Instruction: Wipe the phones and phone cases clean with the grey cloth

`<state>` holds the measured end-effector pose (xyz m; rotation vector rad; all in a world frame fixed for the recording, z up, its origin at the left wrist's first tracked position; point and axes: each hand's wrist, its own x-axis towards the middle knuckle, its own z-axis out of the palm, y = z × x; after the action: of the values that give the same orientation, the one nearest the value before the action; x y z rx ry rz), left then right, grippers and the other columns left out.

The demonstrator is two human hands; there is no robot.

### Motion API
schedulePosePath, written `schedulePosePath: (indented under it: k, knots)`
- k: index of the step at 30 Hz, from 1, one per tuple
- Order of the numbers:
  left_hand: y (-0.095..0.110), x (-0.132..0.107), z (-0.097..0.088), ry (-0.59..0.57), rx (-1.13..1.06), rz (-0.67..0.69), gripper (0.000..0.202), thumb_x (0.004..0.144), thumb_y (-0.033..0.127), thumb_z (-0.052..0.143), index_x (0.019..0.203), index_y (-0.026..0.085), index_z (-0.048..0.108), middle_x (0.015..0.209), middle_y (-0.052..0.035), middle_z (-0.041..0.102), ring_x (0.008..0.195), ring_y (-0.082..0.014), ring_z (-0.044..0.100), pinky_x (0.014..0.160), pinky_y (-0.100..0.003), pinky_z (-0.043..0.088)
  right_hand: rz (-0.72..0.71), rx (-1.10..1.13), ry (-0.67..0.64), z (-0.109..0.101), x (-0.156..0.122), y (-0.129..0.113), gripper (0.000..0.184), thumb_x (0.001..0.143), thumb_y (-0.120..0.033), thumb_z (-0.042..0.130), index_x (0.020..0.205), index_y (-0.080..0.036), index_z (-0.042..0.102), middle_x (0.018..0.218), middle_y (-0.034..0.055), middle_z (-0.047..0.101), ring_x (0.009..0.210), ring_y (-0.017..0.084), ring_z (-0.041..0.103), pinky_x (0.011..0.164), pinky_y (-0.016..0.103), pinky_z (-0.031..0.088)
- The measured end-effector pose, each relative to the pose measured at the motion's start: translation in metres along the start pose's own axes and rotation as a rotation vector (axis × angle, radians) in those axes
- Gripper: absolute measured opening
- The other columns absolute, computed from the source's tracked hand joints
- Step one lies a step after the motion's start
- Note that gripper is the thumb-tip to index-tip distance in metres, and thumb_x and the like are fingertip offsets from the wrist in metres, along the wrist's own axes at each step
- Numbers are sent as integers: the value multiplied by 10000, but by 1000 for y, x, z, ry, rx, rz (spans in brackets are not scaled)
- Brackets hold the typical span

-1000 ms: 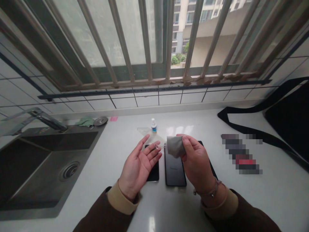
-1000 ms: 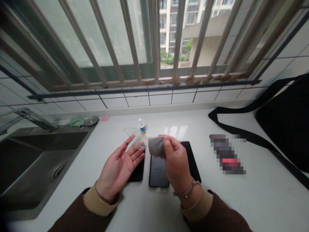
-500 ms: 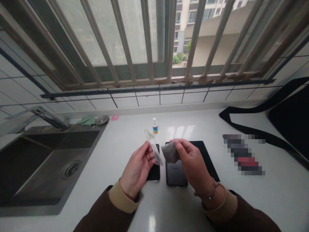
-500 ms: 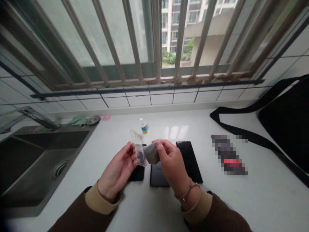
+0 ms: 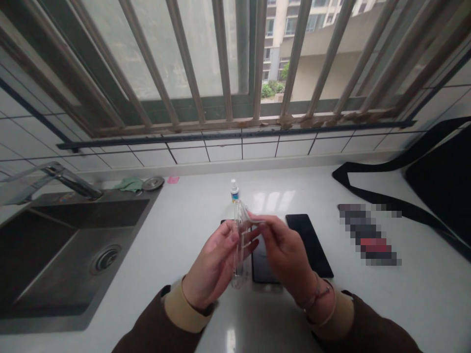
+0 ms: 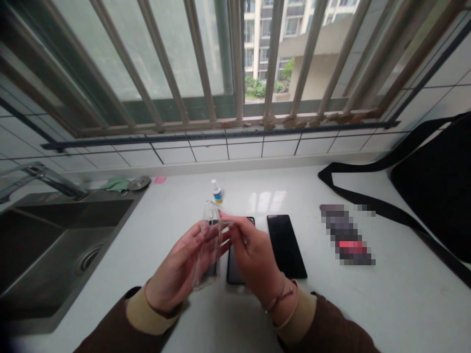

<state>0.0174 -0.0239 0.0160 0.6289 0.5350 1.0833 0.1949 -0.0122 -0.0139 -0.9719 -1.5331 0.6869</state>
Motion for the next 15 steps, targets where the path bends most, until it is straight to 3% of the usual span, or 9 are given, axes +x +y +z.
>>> schedulePosePath:
  k: [2,5,8,10,13,15]
  knots:
    - [-1,2,-1,58,-42,53,248,1035,341,683,1264,250,651,1370,-141,729,1332,-301,680,1204,-506,455,-139,12,-168,5,-5,-2,319,1114,-173,507,1339,-301,693,1426,44,755,1362,215,699,1252,474,496]
    - [2,7,-2,204,-97,79,568,1052,450,619,1587,371,445,1388,-145,717,1292,-327,715,1180,-550,471,-293,35,-351,9,-11,-6,343,1094,-122,520,1368,-275,658,1466,66,731,1387,213,683,1245,449,508]
    - [6,10,-2,276,-84,85,689,1064,446,580,1684,462,280,1414,-149,697,1242,-334,746,1132,-555,509,-269,107,-485,10,-15,-12,289,1100,-160,537,1330,-269,674,1417,70,760,1301,214,739,1120,397,605]
    - [7,10,-3,266,-66,61,682,1075,421,555,1692,472,268,1401,-158,700,1180,-316,769,1058,-513,562,-113,158,-397,7,-13,-14,227,1122,-229,525,1239,-275,714,1261,53,824,1148,206,799,1010,373,645]
    - [6,8,-4,169,-38,-53,650,1088,393,519,1698,422,294,1352,-188,719,1089,-294,784,906,-422,614,172,198,21,-1,-3,-6,245,1138,-378,516,1126,-258,729,1075,57,840,973,210,811,876,361,658]
    - [4,6,-5,69,-17,-173,649,1090,392,499,1704,376,292,1347,-218,721,1073,-307,781,796,-362,614,286,193,277,-7,5,2,292,1133,-456,512,1152,-246,714,1109,77,827,983,224,800,881,385,654]
